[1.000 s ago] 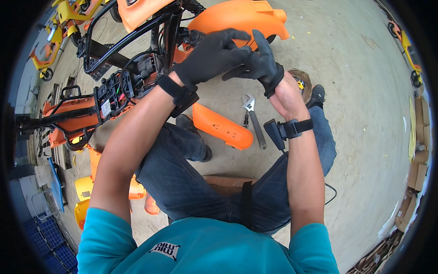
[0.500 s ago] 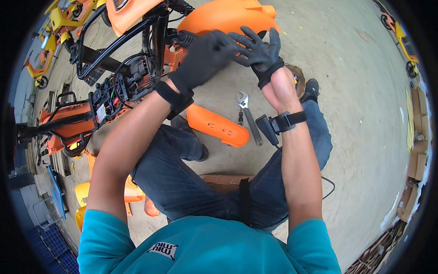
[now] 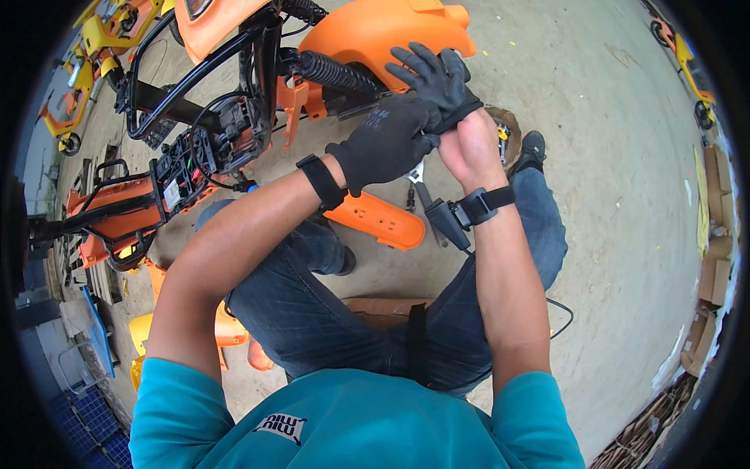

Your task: The person puts on black gloves and then attaches an orange plastic side panel to the frame of an orange electric scooter. They use a wrench to tighten a bolt and then use a screwdriver to secure the panel with screws.

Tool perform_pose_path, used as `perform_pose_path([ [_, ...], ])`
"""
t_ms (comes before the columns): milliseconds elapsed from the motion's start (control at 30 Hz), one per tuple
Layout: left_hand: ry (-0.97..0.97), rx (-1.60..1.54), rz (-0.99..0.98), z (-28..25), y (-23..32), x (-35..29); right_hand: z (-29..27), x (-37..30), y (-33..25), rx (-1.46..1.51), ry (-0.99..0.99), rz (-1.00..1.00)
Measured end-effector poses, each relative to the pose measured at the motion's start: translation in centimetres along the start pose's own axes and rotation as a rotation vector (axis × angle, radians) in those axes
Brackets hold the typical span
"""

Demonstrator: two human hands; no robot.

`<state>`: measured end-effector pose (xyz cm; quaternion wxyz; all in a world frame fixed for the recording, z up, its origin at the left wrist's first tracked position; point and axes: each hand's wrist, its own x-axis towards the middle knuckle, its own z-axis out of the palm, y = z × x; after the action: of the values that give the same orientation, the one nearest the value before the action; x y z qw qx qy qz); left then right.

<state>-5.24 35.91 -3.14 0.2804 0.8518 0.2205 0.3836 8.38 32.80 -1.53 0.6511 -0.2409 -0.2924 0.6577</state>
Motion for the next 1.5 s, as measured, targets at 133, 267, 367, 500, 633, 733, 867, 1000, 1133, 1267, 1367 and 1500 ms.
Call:
perform_pose_path([
  [133, -0.366, -0.052, -0.220, -0.6, 0.1, -0.5, 0.6, -0.1, -0.9, 0.007, 0.107, -0.015],
  [267, -0.562, -0.274, -0.393, -1.1, 0.5, -0.2, 0.9, 0.2, -0.9, -0.029, 0.027, -0.087],
  [367, -0.693, -0.440, -0.501, -0.9, 0.7, 0.0, -0.1, 0.2, -0.3, -0.066, 0.155, -0.161],
  [500, -0.748, -0.411, -0.443, -0.9, 0.8, -0.2, -2.2, 0.8, 1.2, -0.290, 0.211, -0.242],
  [633, -0.627, -0.257, -0.262, -1.0, -0.4, -1.0, -3.5, 1.0, 2.2, -0.484, 0.121, -0.181],
  [733, -0.682, -0.132, -0.177, -3.1, 0.2, 0.2, -3.8, 1.2, 1.9, -0.853, 0.046, -0.273],
  [867, -0.441, -0.059, -0.194, -6.4, 0.9, 1.2, -1.4, 1.1, 1.4, -0.932, -0.117, -0.281],
  [1000, -0.089, 0.028, -0.185, -5.7, 1.4, 2.1, -2.5, 0.7, 3.0, -1.351, -0.168, -0.234],
  [1133, -0.219, 0.265, -0.184, -3.7, 0.0, 0.7, -4.2, -0.2, 4.7, -1.680, -0.309, -0.161],
  [1267, -0.321, 0.296, -0.289, -2.7, -0.5, 0.0, -6.1, -0.6, 5.9, -1.756, -0.417, -0.208],
  [1367, -0.345, 0.372, -0.333, -2.1, -0.1, -0.2, -6.6, -0.8, 6.2, -1.766, -0.533, -0.266],
  [1500, -0.381, 0.350, -0.345, -1.9, -1.4, -0.5, -6.2, -1.3, 7.0, -1.762, -0.419, -0.181],
])
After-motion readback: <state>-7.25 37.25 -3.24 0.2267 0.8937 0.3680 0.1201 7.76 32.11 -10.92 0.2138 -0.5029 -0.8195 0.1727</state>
